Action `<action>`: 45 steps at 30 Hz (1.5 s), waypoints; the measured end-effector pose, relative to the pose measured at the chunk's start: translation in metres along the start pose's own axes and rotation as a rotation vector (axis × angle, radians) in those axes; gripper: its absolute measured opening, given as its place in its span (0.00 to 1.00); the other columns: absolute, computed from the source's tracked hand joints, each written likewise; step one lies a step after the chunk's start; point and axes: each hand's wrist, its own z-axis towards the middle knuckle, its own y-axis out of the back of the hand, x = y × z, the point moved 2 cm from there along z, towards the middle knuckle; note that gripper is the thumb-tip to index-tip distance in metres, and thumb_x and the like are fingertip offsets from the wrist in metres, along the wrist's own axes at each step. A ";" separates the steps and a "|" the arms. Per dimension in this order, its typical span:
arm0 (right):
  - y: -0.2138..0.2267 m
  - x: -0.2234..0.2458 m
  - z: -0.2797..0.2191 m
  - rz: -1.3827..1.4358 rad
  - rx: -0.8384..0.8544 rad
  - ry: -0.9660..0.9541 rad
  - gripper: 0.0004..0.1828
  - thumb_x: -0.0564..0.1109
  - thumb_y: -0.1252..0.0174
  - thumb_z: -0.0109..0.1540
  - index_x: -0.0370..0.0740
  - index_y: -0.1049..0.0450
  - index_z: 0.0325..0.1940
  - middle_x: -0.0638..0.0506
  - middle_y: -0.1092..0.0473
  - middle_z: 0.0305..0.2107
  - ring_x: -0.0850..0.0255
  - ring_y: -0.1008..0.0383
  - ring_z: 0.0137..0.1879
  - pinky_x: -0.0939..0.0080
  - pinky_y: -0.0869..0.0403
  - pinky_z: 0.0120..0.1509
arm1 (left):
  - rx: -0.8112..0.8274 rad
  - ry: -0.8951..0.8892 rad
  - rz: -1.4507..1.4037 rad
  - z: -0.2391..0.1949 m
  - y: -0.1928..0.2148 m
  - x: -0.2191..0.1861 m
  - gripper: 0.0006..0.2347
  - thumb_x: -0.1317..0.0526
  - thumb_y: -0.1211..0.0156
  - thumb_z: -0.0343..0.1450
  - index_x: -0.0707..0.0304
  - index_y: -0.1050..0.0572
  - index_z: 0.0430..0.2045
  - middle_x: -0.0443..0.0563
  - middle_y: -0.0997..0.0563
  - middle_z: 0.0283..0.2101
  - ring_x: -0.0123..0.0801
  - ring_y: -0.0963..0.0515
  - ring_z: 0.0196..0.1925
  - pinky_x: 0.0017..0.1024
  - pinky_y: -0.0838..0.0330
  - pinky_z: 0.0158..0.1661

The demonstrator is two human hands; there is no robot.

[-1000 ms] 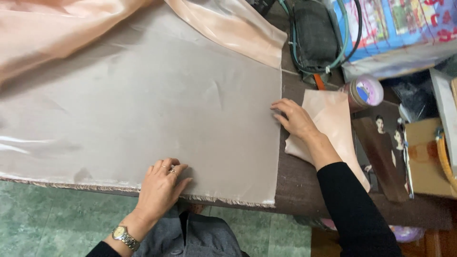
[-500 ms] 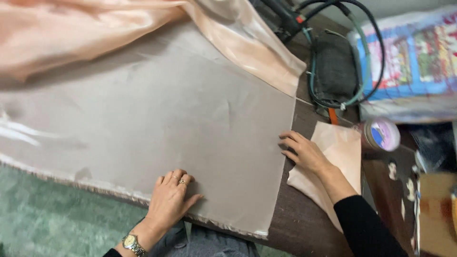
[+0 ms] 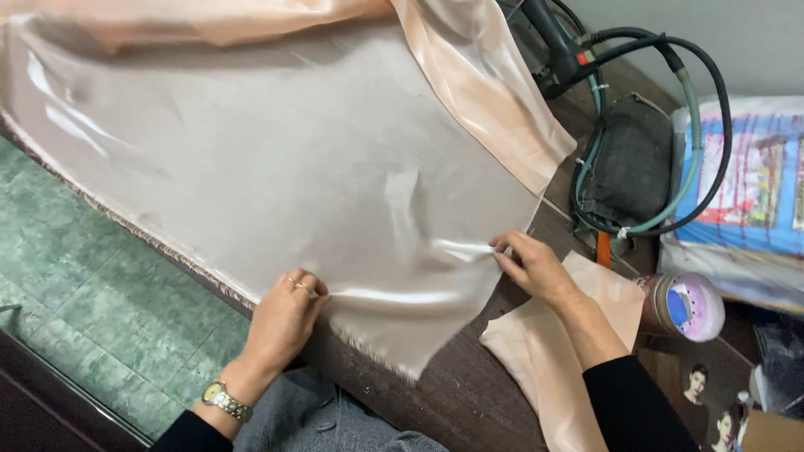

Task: Aligning a pre-cut fabric pattern piece onto a larger sheet of fabric and smoothing it out on a workbench.

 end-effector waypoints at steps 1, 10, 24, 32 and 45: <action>0.007 0.001 0.005 0.062 -0.010 -0.076 0.03 0.41 0.45 0.62 0.40 0.31 0.39 0.47 0.25 0.34 0.56 0.23 0.25 0.55 0.24 0.35 | -0.002 0.035 -0.030 0.004 0.007 -0.001 0.03 0.61 0.41 0.67 0.57 0.25 0.27 0.50 0.24 0.32 0.46 0.21 0.40 0.35 0.28 0.40; 0.041 0.007 0.052 0.085 0.021 0.029 0.13 0.39 0.41 0.59 0.38 0.27 0.47 0.42 0.23 0.30 0.47 0.21 0.36 0.50 0.24 0.42 | 0.062 0.227 -0.130 0.025 0.047 -0.002 0.06 0.60 0.44 0.69 0.54 0.27 0.37 0.53 0.16 0.32 0.50 0.18 0.40 0.43 0.25 0.40; 0.057 0.028 0.064 0.152 0.052 0.025 0.10 0.33 0.41 0.57 0.36 0.22 0.42 0.43 0.23 0.31 0.51 0.21 0.40 0.54 0.23 0.47 | 0.075 0.101 0.014 0.041 0.088 -0.008 0.07 0.65 0.47 0.70 0.58 0.22 0.36 0.54 0.17 0.34 0.49 0.18 0.41 0.39 0.24 0.42; 0.060 0.043 0.075 0.094 0.092 0.075 0.09 0.32 0.43 0.58 0.38 0.22 0.40 0.45 0.24 0.33 0.53 0.21 0.41 0.55 0.24 0.47 | 0.090 0.054 0.086 0.048 0.102 -0.020 0.08 0.67 0.49 0.70 0.57 0.22 0.34 0.53 0.18 0.33 0.46 0.18 0.40 0.36 0.24 0.42; 0.063 0.038 0.078 0.053 0.035 0.083 0.07 0.35 0.41 0.59 0.39 0.22 0.40 0.46 0.24 0.32 0.54 0.22 0.39 0.57 0.25 0.47 | 0.066 0.023 0.108 0.063 0.106 -0.008 0.07 0.68 0.47 0.70 0.60 0.22 0.37 0.52 0.17 0.35 0.41 0.18 0.43 0.33 0.25 0.44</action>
